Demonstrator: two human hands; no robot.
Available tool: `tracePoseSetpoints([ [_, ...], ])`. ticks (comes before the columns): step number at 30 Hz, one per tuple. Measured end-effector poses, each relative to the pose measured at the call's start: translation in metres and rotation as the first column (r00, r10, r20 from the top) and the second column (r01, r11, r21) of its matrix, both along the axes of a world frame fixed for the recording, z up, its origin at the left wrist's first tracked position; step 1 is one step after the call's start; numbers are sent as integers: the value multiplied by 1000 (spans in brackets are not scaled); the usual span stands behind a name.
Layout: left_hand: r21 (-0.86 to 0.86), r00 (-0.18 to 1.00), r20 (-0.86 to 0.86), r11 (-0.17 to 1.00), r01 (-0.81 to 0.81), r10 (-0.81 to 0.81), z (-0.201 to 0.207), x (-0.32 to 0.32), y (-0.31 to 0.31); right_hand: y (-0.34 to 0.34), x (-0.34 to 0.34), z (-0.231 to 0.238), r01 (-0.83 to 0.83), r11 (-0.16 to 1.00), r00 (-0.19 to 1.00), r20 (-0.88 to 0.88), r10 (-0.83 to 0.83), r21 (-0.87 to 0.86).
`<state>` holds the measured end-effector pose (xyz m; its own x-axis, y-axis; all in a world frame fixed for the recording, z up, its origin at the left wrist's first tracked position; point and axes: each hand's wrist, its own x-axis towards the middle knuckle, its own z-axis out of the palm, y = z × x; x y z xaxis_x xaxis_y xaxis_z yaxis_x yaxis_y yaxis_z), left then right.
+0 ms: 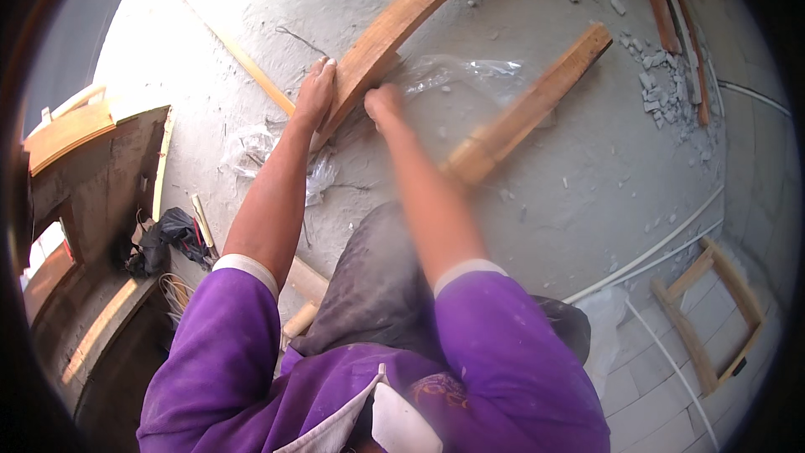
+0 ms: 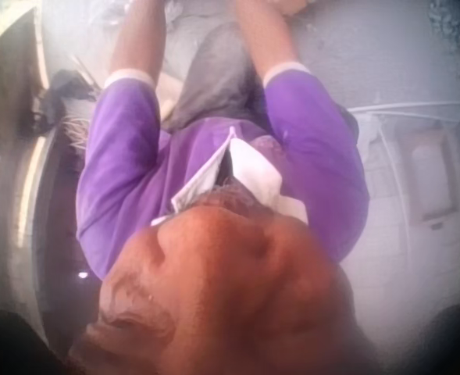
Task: The person sits on the floor and assembles a wooden frame by tying wooden planks together with wire. They use pliers to twist and secure the wire around the joints of the planks.
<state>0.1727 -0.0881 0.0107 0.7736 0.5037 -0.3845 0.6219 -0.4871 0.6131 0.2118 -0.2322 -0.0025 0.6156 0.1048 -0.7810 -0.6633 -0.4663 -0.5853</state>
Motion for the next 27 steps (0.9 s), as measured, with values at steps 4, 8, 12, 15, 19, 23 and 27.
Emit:
tracePoseSetpoints([
  [4,-124,996,82,992,-7,17,-5,0,0,4,-8,-23,122,992,992,-26,-121,34],
  [8,-201,999,2,979,35,-35,10,3,1,-1,9,-39,62,986,985,-167,-36,153],
  [12,-211,1000,-11,977,11,-13,6,1,3,-8,26,-44,3,968,898,-426,108,252],
  [15,-222,999,23,975,-24,30,-2,1,4,-9,24,-45,23,955,882,-456,120,295],
  [19,-252,998,42,967,-38,50,-6,1,7,-14,25,-42,-36,944,870,-455,191,329],
  [23,-326,993,-17,938,-114,115,-7,1,7,-17,21,-45,-14,932,888,-423,178,362],
  [27,-457,964,-146,849,-266,223,0,3,9,-9,16,-54,53,951,913,-401,77,304],
])
